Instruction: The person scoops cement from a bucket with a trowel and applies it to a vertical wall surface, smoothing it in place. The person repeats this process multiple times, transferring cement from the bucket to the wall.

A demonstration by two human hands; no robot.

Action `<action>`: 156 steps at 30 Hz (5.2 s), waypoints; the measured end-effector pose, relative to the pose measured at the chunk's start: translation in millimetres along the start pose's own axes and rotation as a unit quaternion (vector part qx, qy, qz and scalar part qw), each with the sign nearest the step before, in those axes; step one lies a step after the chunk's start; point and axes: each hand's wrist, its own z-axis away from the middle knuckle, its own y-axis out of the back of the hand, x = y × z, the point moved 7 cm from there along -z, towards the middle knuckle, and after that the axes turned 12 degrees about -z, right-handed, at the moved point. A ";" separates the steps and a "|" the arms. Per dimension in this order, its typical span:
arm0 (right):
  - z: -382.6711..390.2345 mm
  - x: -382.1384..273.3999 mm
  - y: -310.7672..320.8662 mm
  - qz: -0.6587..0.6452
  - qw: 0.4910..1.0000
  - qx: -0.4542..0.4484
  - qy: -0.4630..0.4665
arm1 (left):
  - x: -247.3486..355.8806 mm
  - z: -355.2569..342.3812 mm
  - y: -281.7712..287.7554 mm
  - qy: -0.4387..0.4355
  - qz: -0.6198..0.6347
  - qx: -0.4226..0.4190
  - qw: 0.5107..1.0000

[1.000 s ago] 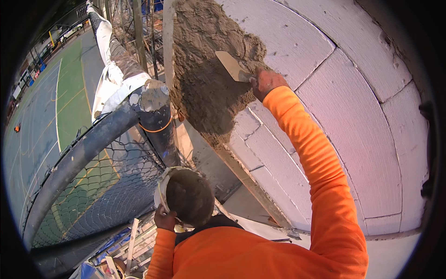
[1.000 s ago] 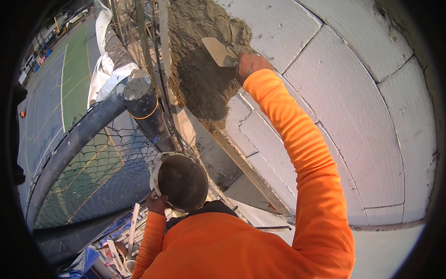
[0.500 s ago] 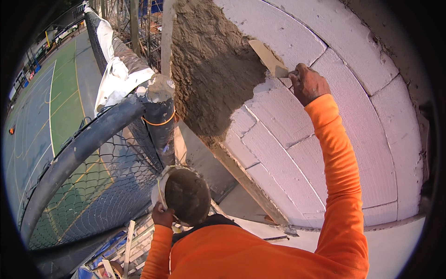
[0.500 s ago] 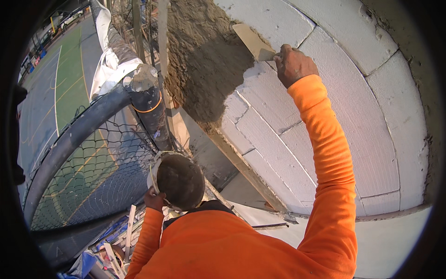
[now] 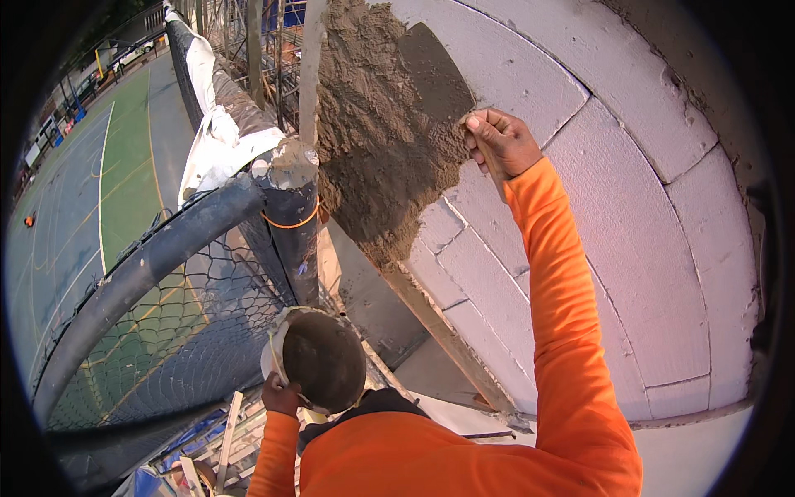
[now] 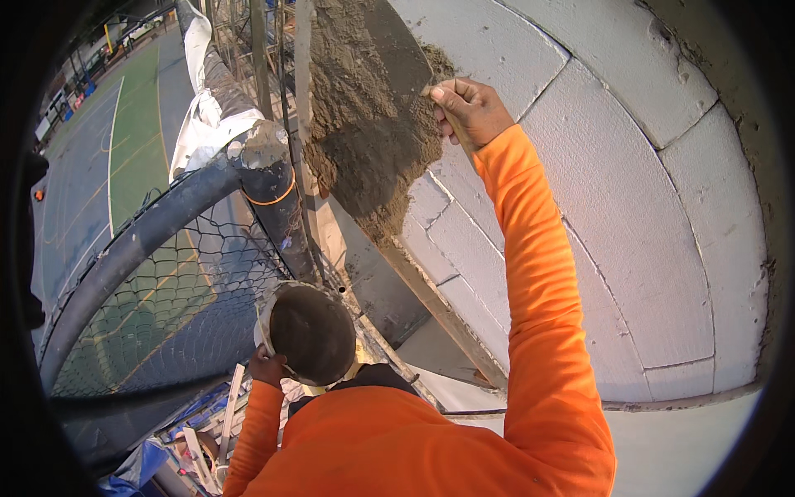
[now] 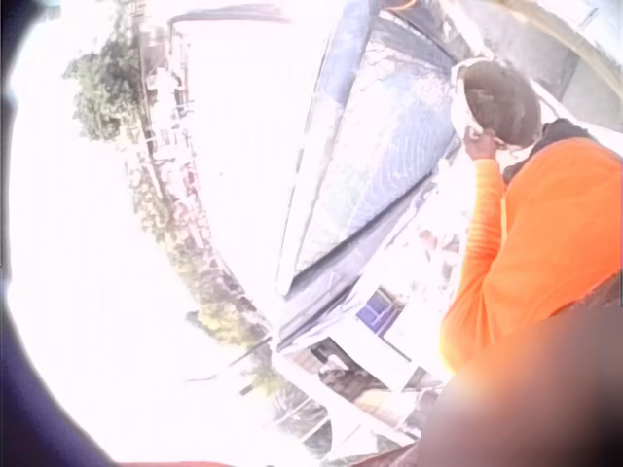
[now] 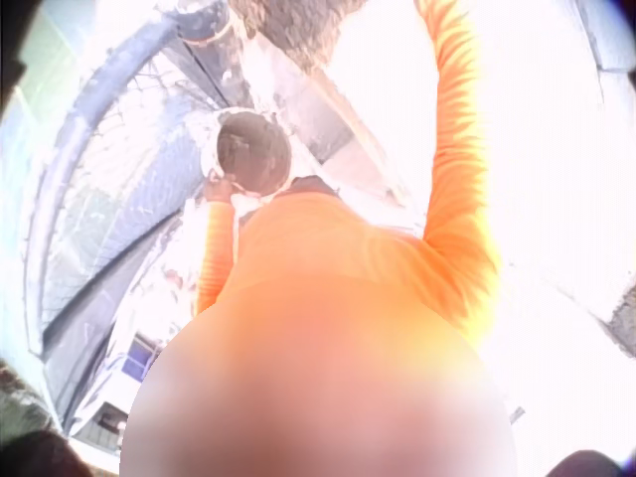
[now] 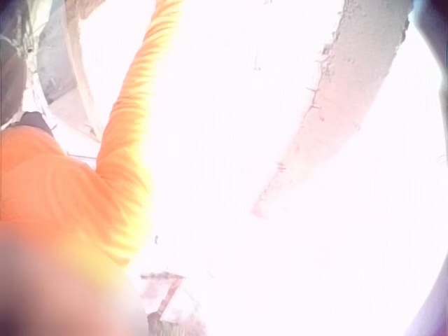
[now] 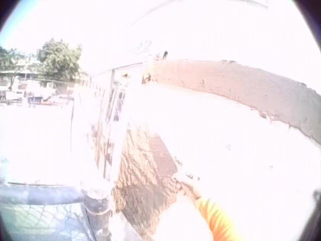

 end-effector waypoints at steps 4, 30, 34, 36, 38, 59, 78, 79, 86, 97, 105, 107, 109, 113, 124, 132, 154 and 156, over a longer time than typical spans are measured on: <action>11.1 65.4 35.3 -0.117 0.985 0.128 0.018 | 14.1 7.0 6.6 -0.061 0.038 0.049 0.996; 347.8 156.4 -333.7 0.418 0.870 -0.219 0.140 | 117.0 8.8 23.2 -0.096 0.002 -0.194 0.976; 339.2 196.0 -344.5 0.497 0.825 -0.267 -0.018 | 115.3 9.6 34.7 -0.157 -0.028 -0.193 0.968; 372.1 216.2 -357.5 0.357 0.829 -0.372 -0.219 | 111.5 3.3 37.9 -0.181 -0.055 -0.183 0.965; 393.6 195.1 -358.5 0.367 0.846 -0.347 -0.170 | 105.0 -2.0 41.1 -0.197 -0.077 -0.189 0.959; 420.4 143.7 -275.5 0.244 0.872 -0.267 -0.331 | 97.3 0.1 40.7 -0.136 -0.016 -0.241 0.961; 227.7 -78.0 -111.8 0.234 0.955 -0.177 -0.031 | 69.7 -18.1 32.3 -0.002 0.075 -0.222 0.972; 211.6 -91.7 -111.0 0.188 0.964 -0.189 0.021 | 65.5 -18.9 36.0 0.008 0.076 -0.211 0.974; 53.7 -51.6 -79.0 -0.284 0.914 -0.268 -0.108 | 50.8 -25.5 39.1 -0.013 0.113 -0.125 0.986; 183.9 91.5 16.7 -0.153 0.983 0.053 -0.090 | 54.8 -32.7 12.6 -0.022 0.016 -0.118 0.993; 376.8 156.9 -154.7 0.388 0.855 -0.276 -0.205 | 127.5 -10.4 3.9 -0.288 -0.148 -0.083 0.942; 385.1 180.4 -185.2 0.408 0.845 -0.271 -0.216 | 147.7 11.7 7.3 -0.348 -0.177 -0.081 0.917; 383.3 191.4 -226.1 0.412 0.856 -0.259 -0.174 | 158.2 26.5 10.3 -0.347 -0.146 -0.115 0.919; 384.9 197.6 -295.9 0.325 0.867 -0.314 -0.210 | 162.5 37.0 21.1 -0.367 -0.185 -0.102 0.906; 374.5 132.1 -211.6 0.284 0.874 -0.291 -0.265 | 99.0 -5.3 41.7 -0.027 0.087 -0.190 0.977; 247.1 -16.1 -90.4 0.400 0.894 -0.184 -0.076 | 76.2 -23.1 15.1 -0.041 0.087 -0.177 0.979; 40.1 -23.5 55.3 0.047 0.995 0.036 0.078 | 54.6 -14.4 3.0 0.013 0.151 -0.048 0.987; 102.2 15.8 11.4 -0.005 0.997 -0.058 -0.045 | 61.3 -17.0 6.6 -0.016 0.132 -0.062 0.989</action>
